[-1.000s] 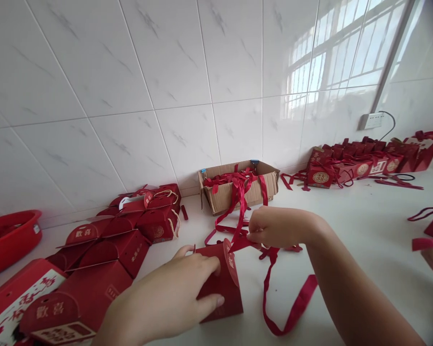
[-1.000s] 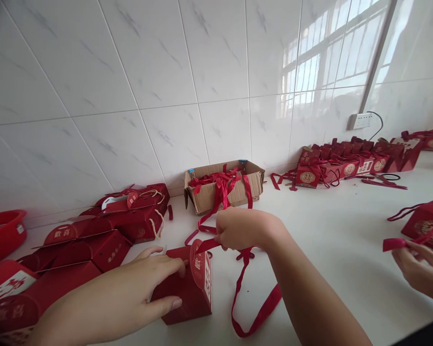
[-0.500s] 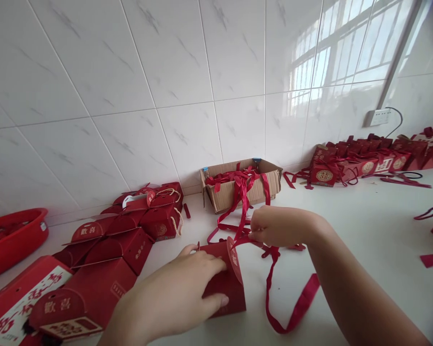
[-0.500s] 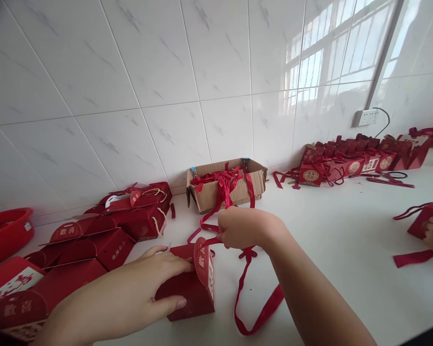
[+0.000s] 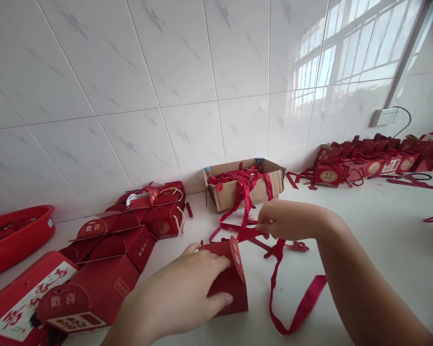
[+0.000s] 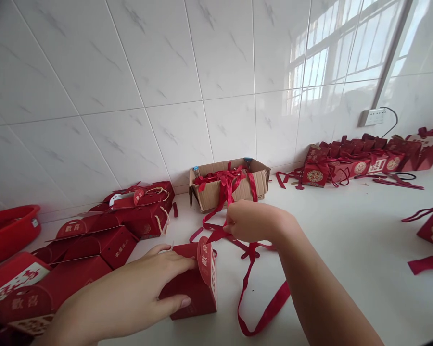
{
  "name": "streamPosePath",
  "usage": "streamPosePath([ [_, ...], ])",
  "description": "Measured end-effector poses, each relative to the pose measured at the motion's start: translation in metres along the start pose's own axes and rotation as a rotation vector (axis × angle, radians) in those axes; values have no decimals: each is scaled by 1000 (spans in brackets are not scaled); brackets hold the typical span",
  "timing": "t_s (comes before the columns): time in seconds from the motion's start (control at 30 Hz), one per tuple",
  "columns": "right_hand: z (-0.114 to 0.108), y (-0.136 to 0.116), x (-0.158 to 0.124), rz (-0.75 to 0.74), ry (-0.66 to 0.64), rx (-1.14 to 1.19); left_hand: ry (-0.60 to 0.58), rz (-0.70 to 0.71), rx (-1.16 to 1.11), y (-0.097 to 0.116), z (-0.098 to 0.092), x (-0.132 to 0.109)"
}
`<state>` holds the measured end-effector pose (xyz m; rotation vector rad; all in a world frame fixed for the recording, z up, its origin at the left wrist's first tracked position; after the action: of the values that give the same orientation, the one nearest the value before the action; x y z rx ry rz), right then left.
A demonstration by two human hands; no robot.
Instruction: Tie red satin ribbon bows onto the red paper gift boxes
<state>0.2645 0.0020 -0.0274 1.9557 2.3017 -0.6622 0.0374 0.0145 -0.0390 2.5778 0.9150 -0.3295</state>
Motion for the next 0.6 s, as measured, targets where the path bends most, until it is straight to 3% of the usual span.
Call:
streamPosePath([
  [0.6, 2, -5, 3, -61, -43, 24, 3, -13, 31, 4, 0, 0],
])
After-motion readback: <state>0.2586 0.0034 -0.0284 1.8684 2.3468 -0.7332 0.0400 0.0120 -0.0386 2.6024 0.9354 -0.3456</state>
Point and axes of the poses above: each hand's wrist, its own x-axis towards the middle knuckle, its own z-axis out of the palm, y = z × x, the point moved 1 cm from there along x, towards the middle knuckle, and after that the axes turned 8 degrees about -y, right-handed, at the moved point
